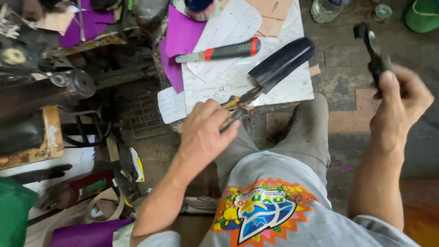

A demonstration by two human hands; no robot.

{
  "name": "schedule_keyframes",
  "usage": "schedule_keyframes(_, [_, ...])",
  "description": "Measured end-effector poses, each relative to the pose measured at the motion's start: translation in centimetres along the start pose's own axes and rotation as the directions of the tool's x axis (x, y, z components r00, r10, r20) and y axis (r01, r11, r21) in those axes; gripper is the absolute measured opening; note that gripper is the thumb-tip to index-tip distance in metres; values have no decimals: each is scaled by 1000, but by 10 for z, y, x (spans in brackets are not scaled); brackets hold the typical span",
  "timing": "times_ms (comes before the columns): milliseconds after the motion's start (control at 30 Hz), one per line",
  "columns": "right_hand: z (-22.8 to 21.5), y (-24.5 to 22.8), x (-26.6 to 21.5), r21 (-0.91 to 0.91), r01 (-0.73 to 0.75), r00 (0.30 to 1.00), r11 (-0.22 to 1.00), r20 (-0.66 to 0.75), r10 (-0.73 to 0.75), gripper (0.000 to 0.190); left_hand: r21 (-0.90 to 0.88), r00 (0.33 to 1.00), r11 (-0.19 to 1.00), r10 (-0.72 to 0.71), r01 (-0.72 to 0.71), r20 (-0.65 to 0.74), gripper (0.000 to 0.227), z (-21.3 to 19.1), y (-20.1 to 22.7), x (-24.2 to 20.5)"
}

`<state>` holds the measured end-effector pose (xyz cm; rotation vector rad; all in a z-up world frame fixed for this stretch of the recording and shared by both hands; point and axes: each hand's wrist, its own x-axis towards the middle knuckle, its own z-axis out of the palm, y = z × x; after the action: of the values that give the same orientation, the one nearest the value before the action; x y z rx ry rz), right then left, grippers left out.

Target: The person applies dark glue to a shoe sole piece using a small brush, repeatedly dipping the brush into a container and spreading the adhesive across the surface. The person holds the sole piece with pliers and occasionally repositions it on the workbench.

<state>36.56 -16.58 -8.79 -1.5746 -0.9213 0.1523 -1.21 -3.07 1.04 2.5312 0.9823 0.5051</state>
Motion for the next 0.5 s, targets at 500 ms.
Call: schedule_keyframes(500, [122, -55, 2, 798, -126, 989, 590, 53, 139, 20, -92, 996, 992, -77, 81, 44, 21, -15, -40, -2])
